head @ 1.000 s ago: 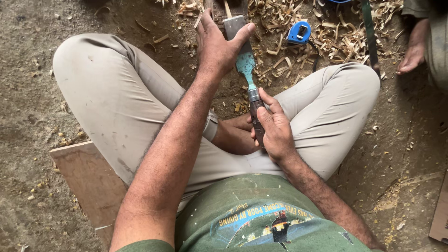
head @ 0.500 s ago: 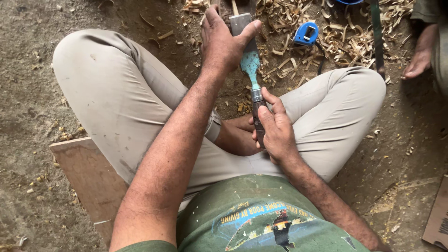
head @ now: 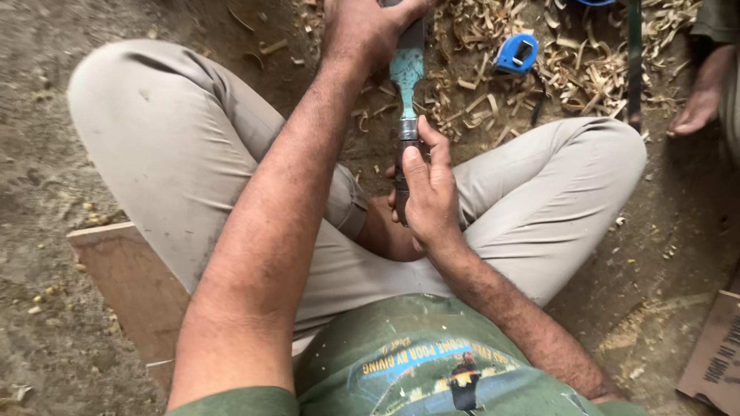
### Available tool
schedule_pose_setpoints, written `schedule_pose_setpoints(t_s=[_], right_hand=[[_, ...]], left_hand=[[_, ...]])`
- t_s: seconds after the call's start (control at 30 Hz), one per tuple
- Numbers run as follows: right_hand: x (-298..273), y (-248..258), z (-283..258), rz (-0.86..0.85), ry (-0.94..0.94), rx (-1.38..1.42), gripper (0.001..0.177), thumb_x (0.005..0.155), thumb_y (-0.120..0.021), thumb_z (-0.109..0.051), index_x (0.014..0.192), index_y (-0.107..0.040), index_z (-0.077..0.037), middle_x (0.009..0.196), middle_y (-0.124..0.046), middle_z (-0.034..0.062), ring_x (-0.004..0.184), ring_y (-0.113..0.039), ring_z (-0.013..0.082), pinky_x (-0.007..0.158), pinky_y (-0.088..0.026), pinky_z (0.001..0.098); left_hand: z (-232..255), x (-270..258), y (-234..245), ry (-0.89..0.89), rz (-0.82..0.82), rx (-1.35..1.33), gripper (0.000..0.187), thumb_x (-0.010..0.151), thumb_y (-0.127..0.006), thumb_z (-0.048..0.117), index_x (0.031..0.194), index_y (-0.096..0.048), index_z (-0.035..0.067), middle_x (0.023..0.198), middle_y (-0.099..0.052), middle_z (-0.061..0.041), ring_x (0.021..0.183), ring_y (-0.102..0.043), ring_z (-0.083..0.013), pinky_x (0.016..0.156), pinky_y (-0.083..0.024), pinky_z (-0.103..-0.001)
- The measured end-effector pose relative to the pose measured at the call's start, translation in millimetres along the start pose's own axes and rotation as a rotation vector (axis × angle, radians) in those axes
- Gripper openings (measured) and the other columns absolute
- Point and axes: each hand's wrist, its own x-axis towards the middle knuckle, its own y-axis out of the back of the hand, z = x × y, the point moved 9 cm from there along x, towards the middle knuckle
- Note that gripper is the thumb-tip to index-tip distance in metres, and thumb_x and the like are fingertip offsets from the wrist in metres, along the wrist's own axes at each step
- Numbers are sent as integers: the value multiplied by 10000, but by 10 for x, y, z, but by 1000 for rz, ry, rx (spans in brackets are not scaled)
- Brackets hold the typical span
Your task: The person carves and shapes small pieces of wood using a chisel and other woodworking tools while sitting on the floor, occasionally handling wood shavings and using measuring tools.
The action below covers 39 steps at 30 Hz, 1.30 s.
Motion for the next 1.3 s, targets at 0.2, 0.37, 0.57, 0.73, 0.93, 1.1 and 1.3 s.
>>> schedule_pose_setpoints(t_s=[0.2,0.37,0.57,0.73,0.93,1.1,1.3], right_hand=[[2,-22,-61,-28,-2,136,499,1094,-500,-281,1568,-370,-194,915,-614,66,588,-555,89,440,-477,223],[-185,172,-151,-153,-101,465,488,1089,-458,-309,1551,-358,-188,959,-631,119,611,-603,139,437,-512,254],[-222,462,-50,-88,91,455,513,1101,-467,-314,1581,-343,-182,996,-621,129,659,-620,151,477,-533,263],[-105,572,158,5,35,365,495,1107,-485,-306,1573,-392,-169,980,-628,112,642,-595,125,447,-496,240],[-98,614,114,33,31,355,500,1087,-482,-326,1558,-402,-179,938,-632,91,601,-578,112,440,-501,237],[-64,594,116,40,5,347,498,1080,-473,-336,1550,-400,-191,926,-639,86,593,-577,105,432,-497,235],[-54,599,126,36,6,352,487,1089,-473,-328,1548,-404,-180,934,-636,85,600,-577,104,436,-500,240]], left_hand=[[216,-113,184,-272,253,9,879,647,-835,742,1172,-662,58,1073,-696,-131,924,-728,-248,727,-605,-453],[46,-103,306,-249,149,-411,483,1107,-480,485,1151,-630,29,942,-649,-122,829,-680,-271,707,-629,-439],[244,-448,496,-430,378,-3,206,1008,-655,318,1059,-651,118,992,-689,-20,884,-705,-159,756,-629,-324],[572,-637,425,-607,518,298,345,866,-835,339,1029,-660,91,968,-704,-59,898,-694,-188,769,-599,-363],[455,-635,412,-499,354,104,173,933,-741,197,1091,-731,128,999,-763,-27,896,-743,-136,779,-643,-332],[431,-662,405,-489,285,-78,110,941,-739,181,1028,-766,118,1006,-779,-50,886,-769,-120,766,-683,-302],[468,-523,413,-392,307,77,139,936,-763,215,1018,-748,103,936,-760,-71,826,-753,-124,706,-666,-294]])
